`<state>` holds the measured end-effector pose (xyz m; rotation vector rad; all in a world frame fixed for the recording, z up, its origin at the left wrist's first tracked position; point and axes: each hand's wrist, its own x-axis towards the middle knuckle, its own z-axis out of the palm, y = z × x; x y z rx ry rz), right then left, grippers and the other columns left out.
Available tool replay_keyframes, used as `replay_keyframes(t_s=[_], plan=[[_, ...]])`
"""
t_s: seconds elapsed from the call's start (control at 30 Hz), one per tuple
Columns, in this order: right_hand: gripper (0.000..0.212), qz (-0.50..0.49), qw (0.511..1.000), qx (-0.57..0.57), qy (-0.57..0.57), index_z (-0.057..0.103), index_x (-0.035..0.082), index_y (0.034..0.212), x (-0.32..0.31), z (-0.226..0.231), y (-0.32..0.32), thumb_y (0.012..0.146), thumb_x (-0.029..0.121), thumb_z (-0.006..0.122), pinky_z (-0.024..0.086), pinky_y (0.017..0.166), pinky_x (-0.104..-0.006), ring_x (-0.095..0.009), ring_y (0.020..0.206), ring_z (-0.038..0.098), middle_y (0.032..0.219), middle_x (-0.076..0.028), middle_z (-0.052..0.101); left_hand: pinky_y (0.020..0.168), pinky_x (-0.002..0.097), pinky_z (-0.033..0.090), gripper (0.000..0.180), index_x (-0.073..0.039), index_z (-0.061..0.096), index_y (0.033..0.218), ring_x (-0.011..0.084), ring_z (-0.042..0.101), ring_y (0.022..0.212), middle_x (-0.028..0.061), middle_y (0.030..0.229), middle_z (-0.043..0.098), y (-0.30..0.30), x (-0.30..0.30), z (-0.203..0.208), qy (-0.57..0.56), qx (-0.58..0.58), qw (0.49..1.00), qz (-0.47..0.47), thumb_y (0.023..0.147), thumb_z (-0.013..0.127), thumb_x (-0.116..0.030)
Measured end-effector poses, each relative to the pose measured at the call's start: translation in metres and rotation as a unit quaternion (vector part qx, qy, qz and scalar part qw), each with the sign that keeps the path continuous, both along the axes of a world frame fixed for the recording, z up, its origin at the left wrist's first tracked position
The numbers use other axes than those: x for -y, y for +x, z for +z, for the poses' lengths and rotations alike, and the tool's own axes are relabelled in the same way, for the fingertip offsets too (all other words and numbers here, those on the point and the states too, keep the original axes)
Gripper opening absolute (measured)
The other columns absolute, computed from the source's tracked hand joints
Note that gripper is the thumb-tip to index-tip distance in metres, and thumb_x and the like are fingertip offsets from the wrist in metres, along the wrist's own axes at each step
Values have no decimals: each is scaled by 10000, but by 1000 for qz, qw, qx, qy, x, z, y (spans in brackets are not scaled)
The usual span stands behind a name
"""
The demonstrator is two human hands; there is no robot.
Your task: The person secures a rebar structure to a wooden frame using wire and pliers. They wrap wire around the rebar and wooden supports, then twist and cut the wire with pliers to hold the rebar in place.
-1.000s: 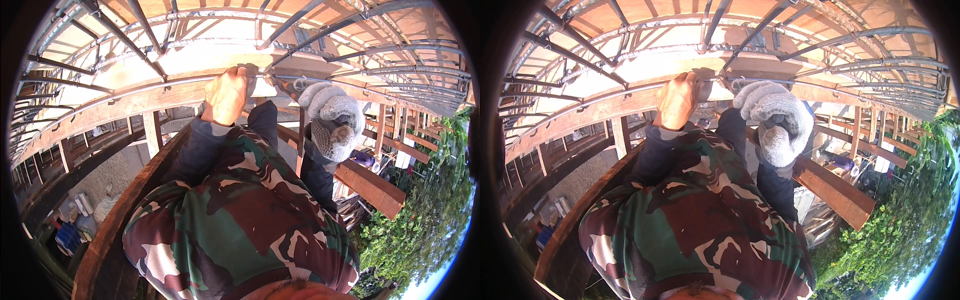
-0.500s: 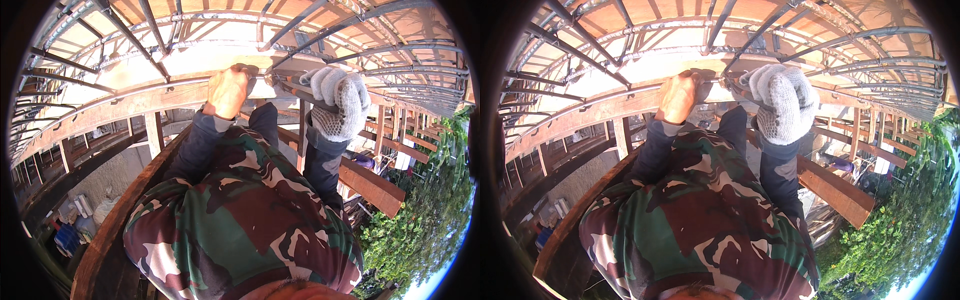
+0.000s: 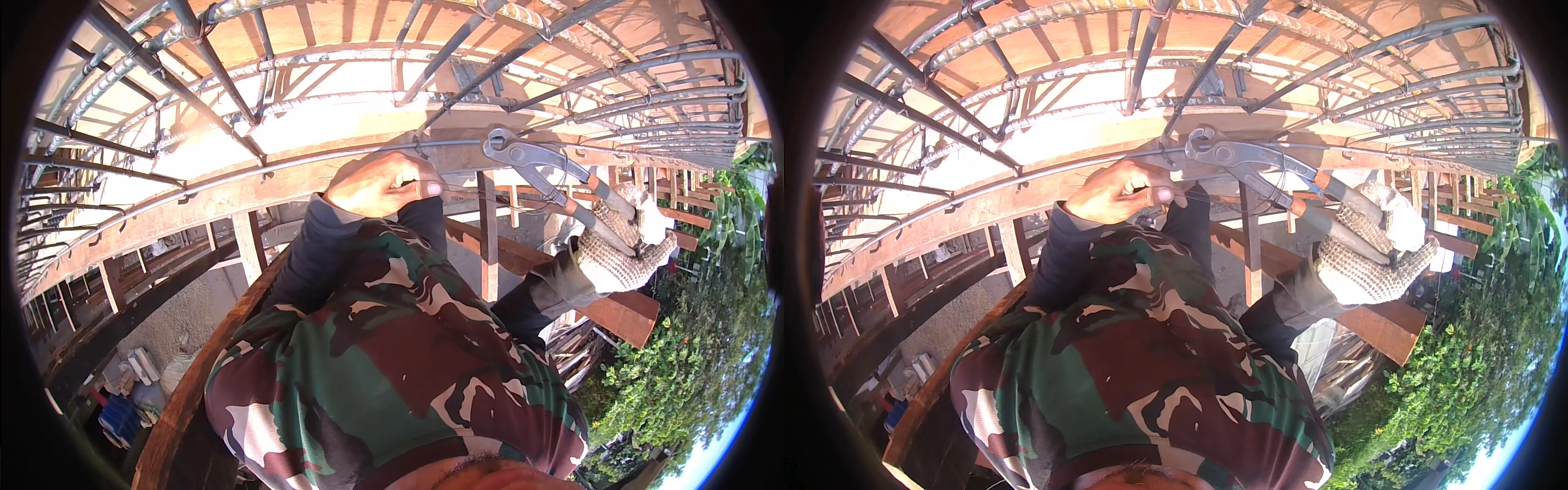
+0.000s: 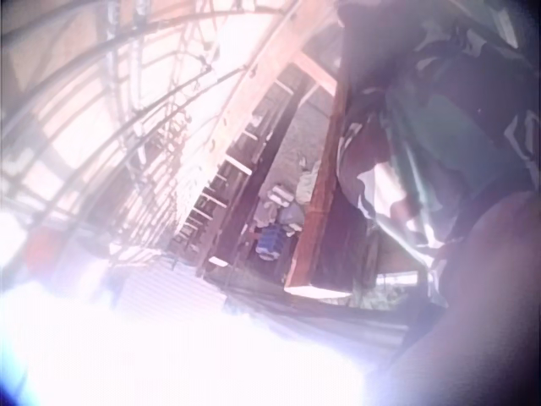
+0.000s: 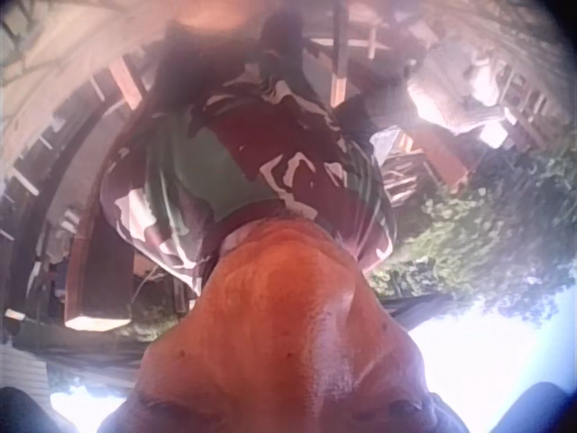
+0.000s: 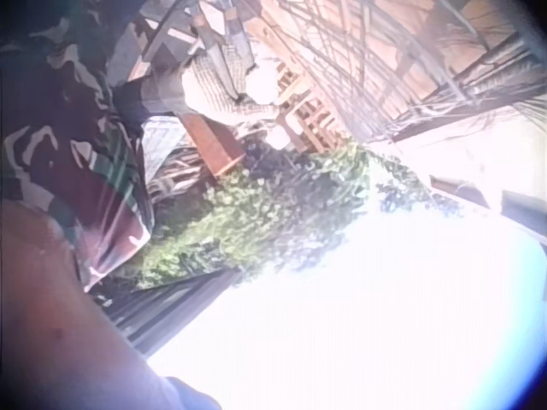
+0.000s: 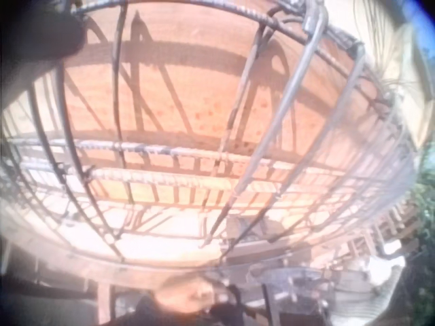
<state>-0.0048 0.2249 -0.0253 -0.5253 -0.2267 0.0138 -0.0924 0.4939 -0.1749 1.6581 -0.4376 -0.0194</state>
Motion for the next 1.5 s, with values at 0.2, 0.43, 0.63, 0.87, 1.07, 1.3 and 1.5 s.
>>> replay_keyframes(t_s=[0.2,0.43,0.63,0.87,1.07,1.3,1.5], plan=[[392,-227,967,79,-85,612,32,905,-41,-27,31,976,411,537,532,745,-350,-182,759,587,897,-98,649,742,437,455,337,-1,615,868,351,602,763,184,768,605,-12,38,12,46,19,996,-70,1035,441,-238],[483,-87,975,171,-111,620,26,1009,-64,-42,38,1028,473,437,543,827,-428,-268,872,644,909,-145,664,723,419,453,333,16,605,877,341,591,745,193,749,586,-13,35,37,15,-98,995,14,1029,446,-234],[498,-300,921,0,-250,565,20,1127,-89,-61,32,1005,498,493,569,849,-434,-294,942,666,971,-165,651,662,354,437,356,12,590,856,216,510,630,93,661,526,-12,38,34,-85,-52,994,44,1047,435,-245],[554,-232,789,155,-548,416,7,1369,-63,-37,5,919,177,690,508,879,-337,-207,1033,576,1223,-166,520,575,221,337,381,-17,550,852,38,282,524,-62,583,347,-17,47,61,-268,-143,952,48,1072,409,-294],[368,-143,736,157,-643,563,-6,1270,-50,-47,-3,925,69,667,498,927,-327,-185,1055,597,1241,-135,579,461,206,207,343,-27,541,930,13,257,515,-85,638,307,16,72,91,-351,-119,928,-52,1072,422,-316],[382,-216,745,254,-578,577,-21,1247,-43,-62,8,889,92,647,447,997,-400,-276,1196,550,1202,-186,610,440,194,198,315,-35,548,904,7,258,506,-95,641,319,61,72,118,-438,-186,877,-62,1058,442,-289],[215,-224,583,334,-706,717,29,1015,-42,-12,12,876,193,707,516,796,-370,-278,899,663,972,-140,687,592,417,405,242,17,545,865,340,552,599,134,640,544,59,80,82,-41,130,979,152,1007,474,-164]])
